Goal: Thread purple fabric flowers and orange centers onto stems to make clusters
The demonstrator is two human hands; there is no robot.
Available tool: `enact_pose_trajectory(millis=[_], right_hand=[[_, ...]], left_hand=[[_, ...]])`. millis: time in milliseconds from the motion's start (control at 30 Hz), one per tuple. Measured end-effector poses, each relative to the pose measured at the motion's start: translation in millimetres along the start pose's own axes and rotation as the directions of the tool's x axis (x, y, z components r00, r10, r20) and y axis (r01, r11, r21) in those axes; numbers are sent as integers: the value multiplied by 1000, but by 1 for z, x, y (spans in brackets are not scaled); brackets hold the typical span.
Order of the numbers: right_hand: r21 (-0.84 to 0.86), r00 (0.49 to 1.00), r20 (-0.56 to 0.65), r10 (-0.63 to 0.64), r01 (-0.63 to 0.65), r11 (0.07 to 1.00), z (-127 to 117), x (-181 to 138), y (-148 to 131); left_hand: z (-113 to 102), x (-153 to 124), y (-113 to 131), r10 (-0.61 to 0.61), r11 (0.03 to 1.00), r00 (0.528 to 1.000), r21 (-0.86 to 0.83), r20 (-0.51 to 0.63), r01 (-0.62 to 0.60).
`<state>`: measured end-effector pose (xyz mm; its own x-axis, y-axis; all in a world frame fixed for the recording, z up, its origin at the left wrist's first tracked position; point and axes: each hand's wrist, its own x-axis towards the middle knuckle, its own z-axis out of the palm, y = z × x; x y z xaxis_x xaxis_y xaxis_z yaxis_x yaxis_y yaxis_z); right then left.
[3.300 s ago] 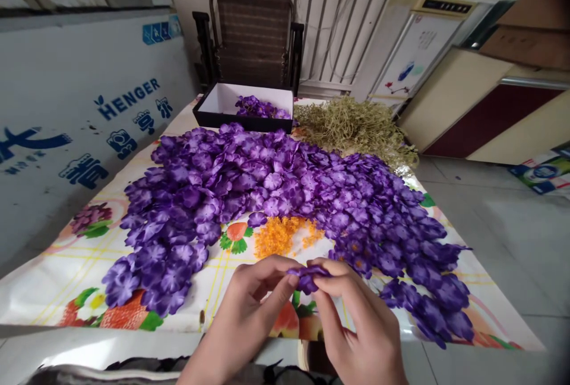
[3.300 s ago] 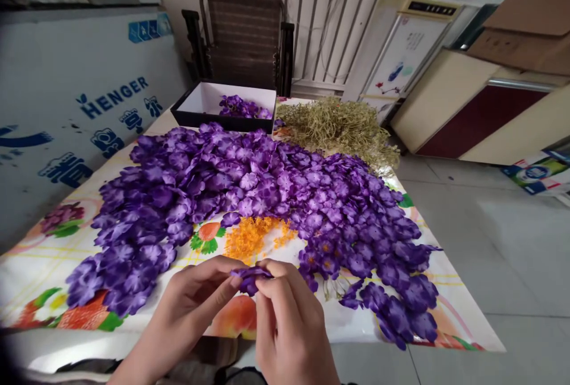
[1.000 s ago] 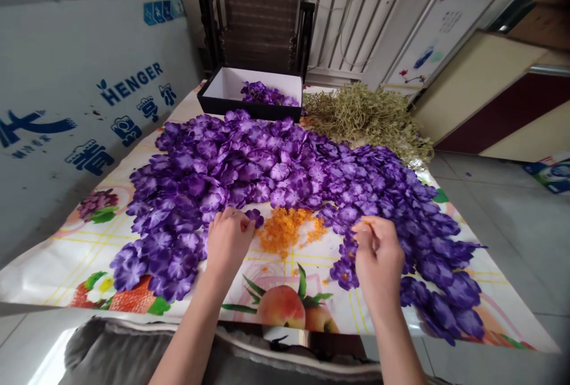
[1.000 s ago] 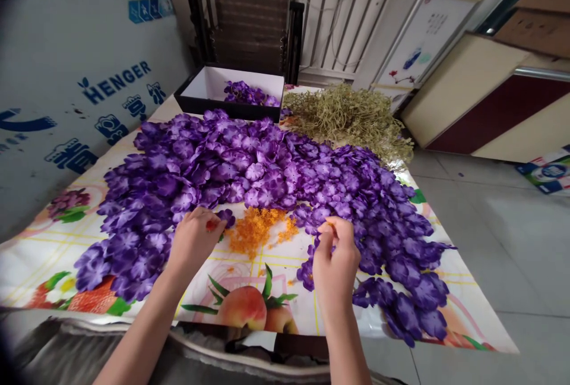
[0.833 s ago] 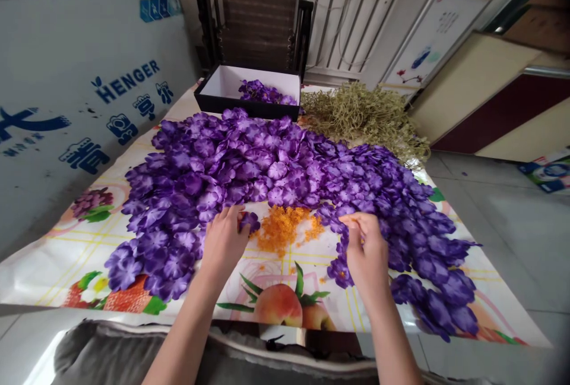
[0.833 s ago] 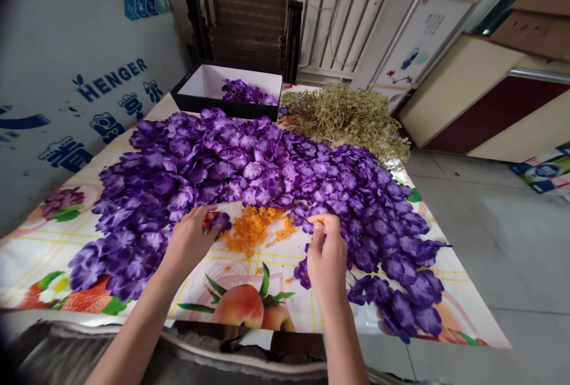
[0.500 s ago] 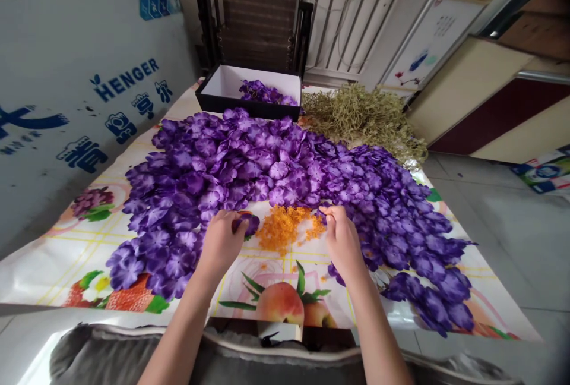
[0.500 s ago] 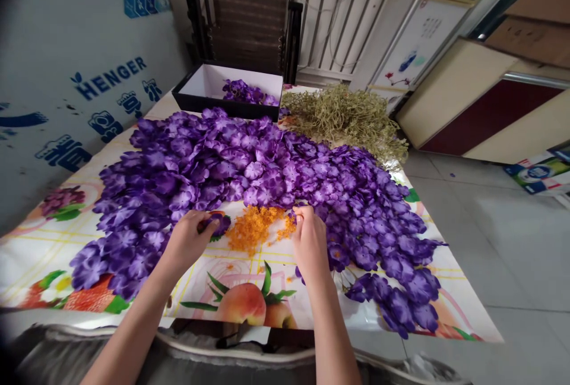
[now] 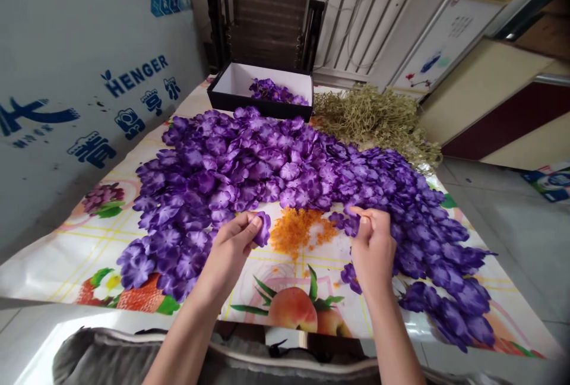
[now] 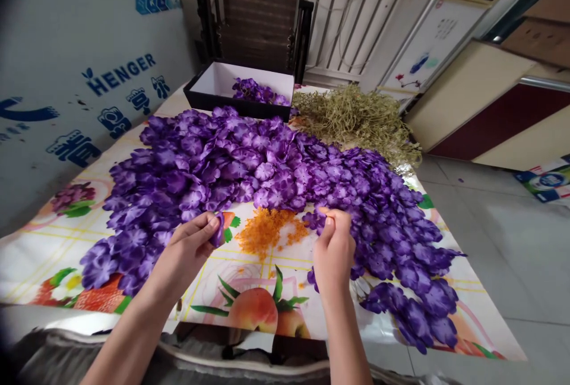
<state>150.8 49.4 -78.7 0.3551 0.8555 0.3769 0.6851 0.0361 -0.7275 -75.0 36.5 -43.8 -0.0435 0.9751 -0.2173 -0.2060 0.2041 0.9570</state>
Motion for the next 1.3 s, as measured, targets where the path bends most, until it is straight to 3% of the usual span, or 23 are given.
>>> enact_pose_trajectory(millis=[133,233,300,367,467,533,667,833,1033,1100,1300], right_hand=[[63,1000,10,-26,26,998,-17,-9,-12],[268,995,92,40,-63,961,-27,-18,-19],[504,973,199,115,-202,840,-32,-23,-23],[684,933,331,139,-339,646,-36,-28,-27],[779,879,460,125,-467,419,-43,-32,-35],[785,860,497,115,-502,364,-47,-34,-40],[767,833,543,101,-542,344,-54,-37,-48],[738,805,580,123,-583,339,-62,-36,-50],[622,803,579,141,-546,561,-73,-37,-46],[606,802,584,125,-533,590,-75,-38,-44],[652,787,610,89,-563,508,-73,-34,-41]], left_hand=[[10,-5,5,-81,977,992,-191,100,99],[17,-10,6,-127,959,978,-232,168,165],[21,-13,4,-133,959,975,-226,176,172],[25,-18,1,-128,970,980,-189,152,156],[32,-24,-5,-128,985,985,-101,117,140],[37,-28,-6,-139,988,978,-43,153,147],[47,-38,1,-110,993,946,79,304,90],[56,-45,6,-26,973,937,226,348,-57],[62,-41,4,-47,981,927,192,373,-28],[63,-39,6,-43,977,928,209,371,-38],[65,-34,9,-50,981,930,194,365,-23]])
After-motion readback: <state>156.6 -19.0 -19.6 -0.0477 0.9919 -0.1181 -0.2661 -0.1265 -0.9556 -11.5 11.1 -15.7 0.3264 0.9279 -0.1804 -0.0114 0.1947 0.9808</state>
